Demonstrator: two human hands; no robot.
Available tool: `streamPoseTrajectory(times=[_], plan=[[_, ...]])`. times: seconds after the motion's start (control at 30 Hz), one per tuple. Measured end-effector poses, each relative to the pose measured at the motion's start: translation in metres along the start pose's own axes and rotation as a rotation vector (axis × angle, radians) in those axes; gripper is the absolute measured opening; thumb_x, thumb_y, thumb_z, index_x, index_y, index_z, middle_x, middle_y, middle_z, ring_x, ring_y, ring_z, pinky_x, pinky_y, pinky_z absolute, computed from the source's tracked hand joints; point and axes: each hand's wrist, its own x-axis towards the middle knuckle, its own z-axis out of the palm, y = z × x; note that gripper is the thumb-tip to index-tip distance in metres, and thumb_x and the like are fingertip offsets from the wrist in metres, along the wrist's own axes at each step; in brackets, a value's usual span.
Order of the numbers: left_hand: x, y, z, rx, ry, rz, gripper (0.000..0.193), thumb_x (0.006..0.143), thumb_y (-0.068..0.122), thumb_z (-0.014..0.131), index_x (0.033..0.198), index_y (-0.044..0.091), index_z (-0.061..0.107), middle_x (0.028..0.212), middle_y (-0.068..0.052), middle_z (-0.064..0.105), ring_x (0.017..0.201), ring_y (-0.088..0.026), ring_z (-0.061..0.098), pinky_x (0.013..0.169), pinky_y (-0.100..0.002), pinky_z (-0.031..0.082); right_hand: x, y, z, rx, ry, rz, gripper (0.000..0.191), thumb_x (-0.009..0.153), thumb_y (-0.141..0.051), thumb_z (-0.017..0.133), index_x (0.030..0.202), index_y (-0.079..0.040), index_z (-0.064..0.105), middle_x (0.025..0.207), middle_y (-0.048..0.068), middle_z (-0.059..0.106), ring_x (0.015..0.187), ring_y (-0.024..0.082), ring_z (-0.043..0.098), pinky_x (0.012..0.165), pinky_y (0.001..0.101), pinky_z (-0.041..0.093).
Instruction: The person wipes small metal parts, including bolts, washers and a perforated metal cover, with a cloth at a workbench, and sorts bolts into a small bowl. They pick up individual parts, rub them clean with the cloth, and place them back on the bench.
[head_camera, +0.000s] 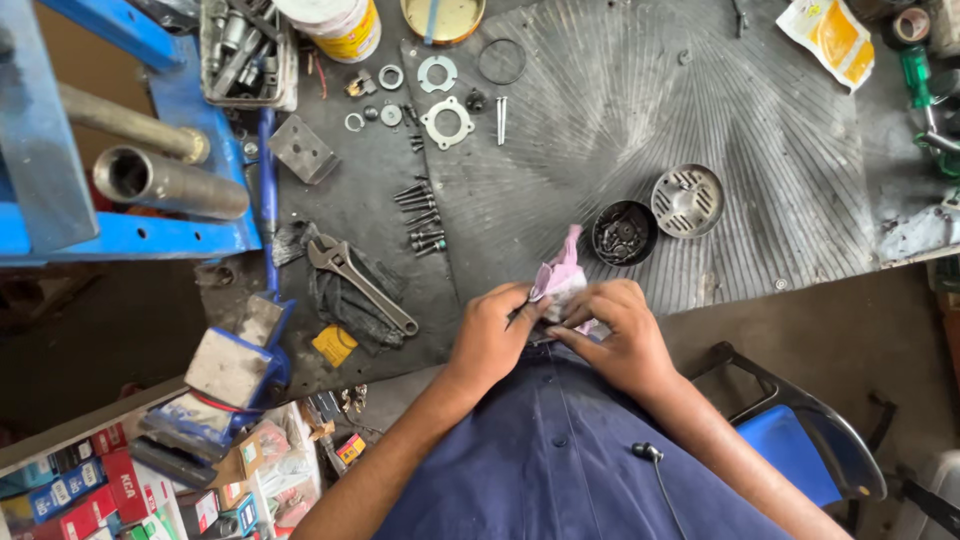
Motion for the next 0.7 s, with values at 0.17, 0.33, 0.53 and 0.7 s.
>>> streamPoseTrajectory(times=[0.17, 0.33, 0.53, 0.7], plan=[[0.012, 0.031, -0.021, 0.097, -0.031, 0.158, 0.023, 0.102, 0.014, 0.065, 0.114, -0.005, 0.067, 0.112, -0.02, 0.072, 0.104, -0.039, 0.069, 0.088, -0.042, 0.054, -0.005, 0.016, -0.011, 0.188, -0.101, 0.266, 0.025, 0.079, -0.013, 0.083, 0.099, -0.005, 0.071, 0.1, 0.005, 0.072, 0.093, 0.023, 0.072, 0.083, 0.0348, 0.055], [0.02, 0.069, -0.023, 0.23, 0.11, 0.14, 0.018, 0.096, 0.016, 0.07, 0.1, -0.001, 0.067, 0.098, -0.017, 0.068, 0.09, -0.035, 0.067, 0.078, -0.041, 0.053, -0.004, 0.037, -0.038, 0.122, -0.262, 0.351, 0.031, 0.08, -0.016, 0.081, 0.109, -0.009, 0.073, 0.131, 0.008, 0.064, 0.089, 0.021, 0.073, 0.081, 0.0339, 0.057], [0.025, 0.062, -0.011, 0.246, 0.208, -0.159, 0.02, 0.102, 0.021, 0.063, 0.106, 0.001, 0.064, 0.081, -0.013, 0.069, 0.075, -0.026, 0.07, 0.067, -0.035, 0.052, 0.012, 0.088, -0.071, -0.247, 0.053, 0.149, 0.017, 0.089, -0.018, 0.08, 0.104, -0.013, 0.075, 0.125, 0.002, 0.066, 0.119, 0.026, 0.065, 0.101, 0.0404, 0.051], [0.014, 0.043, -0.008, -0.089, 0.179, -0.237, 0.025, 0.11, 0.021, 0.057, 0.12, -0.001, 0.063, 0.091, -0.013, 0.07, 0.08, -0.02, 0.066, 0.071, -0.031, 0.052, 0.043, 0.103, -0.08, -0.465, -0.075, 0.039, 0.023, 0.086, -0.023, 0.078, 0.108, -0.016, 0.079, 0.143, 0.009, 0.059, 0.136, 0.032, 0.045, 0.112, 0.0493, 0.035]])
